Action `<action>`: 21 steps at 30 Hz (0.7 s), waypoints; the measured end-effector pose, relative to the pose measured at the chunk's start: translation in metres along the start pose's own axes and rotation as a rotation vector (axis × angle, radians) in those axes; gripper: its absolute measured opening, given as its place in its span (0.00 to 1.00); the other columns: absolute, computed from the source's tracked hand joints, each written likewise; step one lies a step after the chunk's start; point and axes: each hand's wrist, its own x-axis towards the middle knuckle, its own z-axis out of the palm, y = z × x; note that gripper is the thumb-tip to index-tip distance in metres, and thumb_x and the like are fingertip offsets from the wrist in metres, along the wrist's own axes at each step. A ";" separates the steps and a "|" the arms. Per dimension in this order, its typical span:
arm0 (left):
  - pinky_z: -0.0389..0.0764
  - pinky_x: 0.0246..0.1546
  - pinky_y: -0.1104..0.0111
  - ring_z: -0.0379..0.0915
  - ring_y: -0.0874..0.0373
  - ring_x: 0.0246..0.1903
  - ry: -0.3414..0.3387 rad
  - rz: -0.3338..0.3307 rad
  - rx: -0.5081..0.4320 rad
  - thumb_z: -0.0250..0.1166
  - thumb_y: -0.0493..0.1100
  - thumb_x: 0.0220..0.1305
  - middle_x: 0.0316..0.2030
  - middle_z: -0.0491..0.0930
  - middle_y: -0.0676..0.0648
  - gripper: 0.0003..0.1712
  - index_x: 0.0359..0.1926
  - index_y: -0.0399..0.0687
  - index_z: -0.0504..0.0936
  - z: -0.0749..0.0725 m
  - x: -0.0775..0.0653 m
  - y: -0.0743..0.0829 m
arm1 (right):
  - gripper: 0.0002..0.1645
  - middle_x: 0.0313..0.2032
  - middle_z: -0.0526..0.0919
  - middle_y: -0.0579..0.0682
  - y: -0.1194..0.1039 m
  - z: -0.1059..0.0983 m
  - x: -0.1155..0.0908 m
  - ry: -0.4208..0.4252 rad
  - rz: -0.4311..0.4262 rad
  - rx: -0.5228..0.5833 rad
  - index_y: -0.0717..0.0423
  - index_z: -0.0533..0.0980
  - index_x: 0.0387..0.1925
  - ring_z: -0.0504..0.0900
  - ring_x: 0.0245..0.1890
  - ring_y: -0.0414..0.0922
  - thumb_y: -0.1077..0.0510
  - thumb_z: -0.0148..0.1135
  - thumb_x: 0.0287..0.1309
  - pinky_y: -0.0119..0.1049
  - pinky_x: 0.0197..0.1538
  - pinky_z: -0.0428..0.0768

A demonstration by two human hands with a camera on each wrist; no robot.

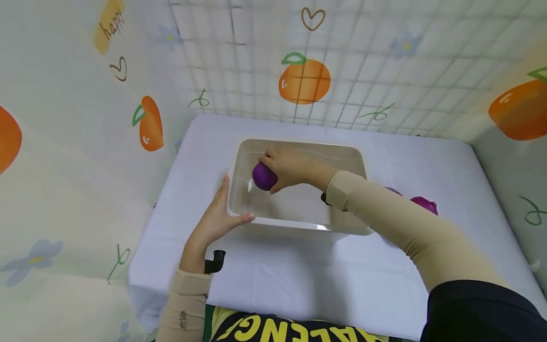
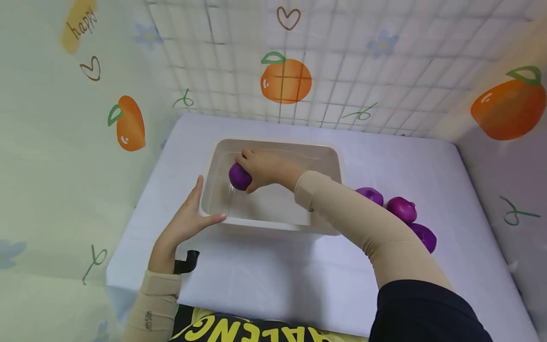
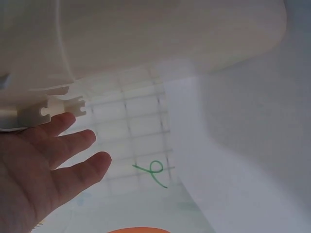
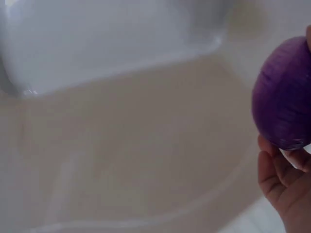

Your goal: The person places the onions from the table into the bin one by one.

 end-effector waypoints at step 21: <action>0.49 0.60 0.57 0.38 0.56 0.65 0.020 -0.001 -0.014 0.69 0.65 0.41 0.69 0.35 0.51 0.68 0.69 0.60 0.29 -0.001 0.001 -0.002 | 0.52 0.51 0.66 0.58 0.010 0.060 0.042 -0.157 0.005 -0.052 0.61 0.62 0.60 0.66 0.50 0.54 0.40 0.71 0.37 0.47 0.52 0.67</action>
